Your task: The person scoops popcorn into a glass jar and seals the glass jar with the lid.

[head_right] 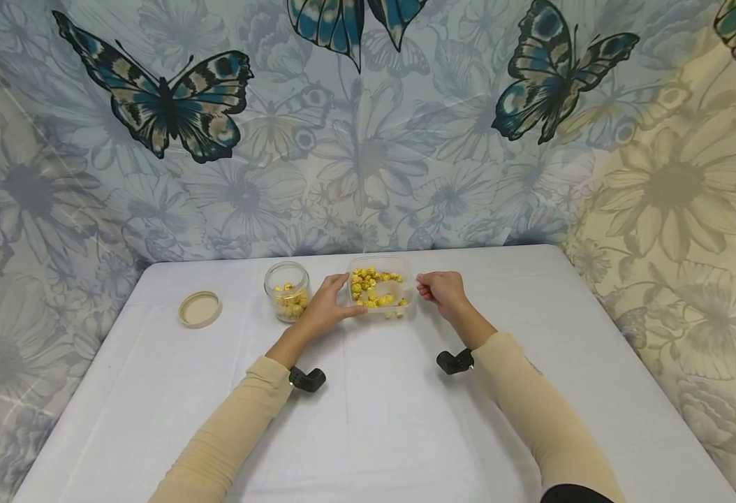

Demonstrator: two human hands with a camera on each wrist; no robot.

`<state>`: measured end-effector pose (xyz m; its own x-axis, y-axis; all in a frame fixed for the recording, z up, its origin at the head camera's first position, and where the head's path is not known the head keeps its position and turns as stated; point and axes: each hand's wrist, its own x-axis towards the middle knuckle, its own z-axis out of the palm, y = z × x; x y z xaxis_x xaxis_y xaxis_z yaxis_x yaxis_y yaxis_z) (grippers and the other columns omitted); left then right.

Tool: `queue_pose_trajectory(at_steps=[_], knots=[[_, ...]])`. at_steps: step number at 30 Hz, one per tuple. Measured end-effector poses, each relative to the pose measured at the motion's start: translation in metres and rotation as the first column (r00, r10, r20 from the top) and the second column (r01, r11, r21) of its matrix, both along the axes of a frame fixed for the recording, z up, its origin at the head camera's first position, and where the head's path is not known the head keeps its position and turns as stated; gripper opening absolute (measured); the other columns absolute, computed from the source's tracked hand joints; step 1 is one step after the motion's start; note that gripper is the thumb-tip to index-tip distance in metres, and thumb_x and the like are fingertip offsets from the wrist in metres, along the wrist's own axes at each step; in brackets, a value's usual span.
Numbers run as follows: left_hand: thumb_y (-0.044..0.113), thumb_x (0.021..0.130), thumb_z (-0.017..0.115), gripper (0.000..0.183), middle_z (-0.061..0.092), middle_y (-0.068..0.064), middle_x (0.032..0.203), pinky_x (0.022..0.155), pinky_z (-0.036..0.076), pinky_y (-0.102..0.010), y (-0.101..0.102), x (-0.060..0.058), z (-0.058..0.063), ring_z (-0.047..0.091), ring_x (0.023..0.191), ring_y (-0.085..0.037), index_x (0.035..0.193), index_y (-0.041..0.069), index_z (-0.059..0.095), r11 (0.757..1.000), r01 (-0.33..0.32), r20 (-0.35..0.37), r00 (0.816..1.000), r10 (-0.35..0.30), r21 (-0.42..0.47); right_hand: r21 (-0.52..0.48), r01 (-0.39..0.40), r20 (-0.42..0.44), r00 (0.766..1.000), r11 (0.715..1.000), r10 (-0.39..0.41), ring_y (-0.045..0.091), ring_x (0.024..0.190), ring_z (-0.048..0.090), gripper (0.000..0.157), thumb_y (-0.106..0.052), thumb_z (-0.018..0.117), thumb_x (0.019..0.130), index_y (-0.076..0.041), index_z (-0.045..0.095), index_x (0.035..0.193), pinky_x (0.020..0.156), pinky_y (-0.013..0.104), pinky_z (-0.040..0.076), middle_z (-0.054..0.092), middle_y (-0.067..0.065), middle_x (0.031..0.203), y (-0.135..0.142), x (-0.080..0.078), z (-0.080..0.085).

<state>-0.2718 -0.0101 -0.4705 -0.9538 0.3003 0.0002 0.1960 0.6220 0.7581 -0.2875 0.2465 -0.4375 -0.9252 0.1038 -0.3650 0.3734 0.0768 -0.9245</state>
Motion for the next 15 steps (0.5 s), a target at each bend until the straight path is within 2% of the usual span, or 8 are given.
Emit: queue_pose_trajectory(at_steps=[6, 15], knots=[[0.046, 0.081, 0.077, 0.094, 0.032, -0.015, 0.155, 0.115, 0.035, -0.049, -0.0003, 0.0002, 0.0009, 0.036, 0.142, -0.034, 0.154, 0.009, 0.03, 1.0, 0.005, 0.009, 1.0, -0.005, 0.004, -0.112, 0.055, 0.077, 0.996, 0.992, -0.046, 0.003, 0.054, 0.054, 0.011, -0.007, 0.057, 0.097, 0.003, 0.06, 0.098, 0.051, 0.014, 0.046, 0.062, -0.004, 0.06, 0.0005, -0.0009, 0.0027], [0.044, 0.083, 0.076, 0.092, 0.029, -0.015, 0.156, 0.115, 0.035, -0.05, -0.0002, 0.0022, 0.0023, 0.035, 0.142, -0.035, 0.154, 0.011, 0.029, 1.0, 0.008, 0.019, 1.0, -0.008, 0.002, -0.201, 0.088, 0.139, 0.988, 0.976, -0.06, 0.005, 0.057, 0.055, 0.009, -0.008, 0.055, 0.098, -0.002, 0.061, 0.095, 0.054, 0.015, 0.047, 0.064, -0.001, 0.063, 0.0045, 0.0013, 0.0095]])
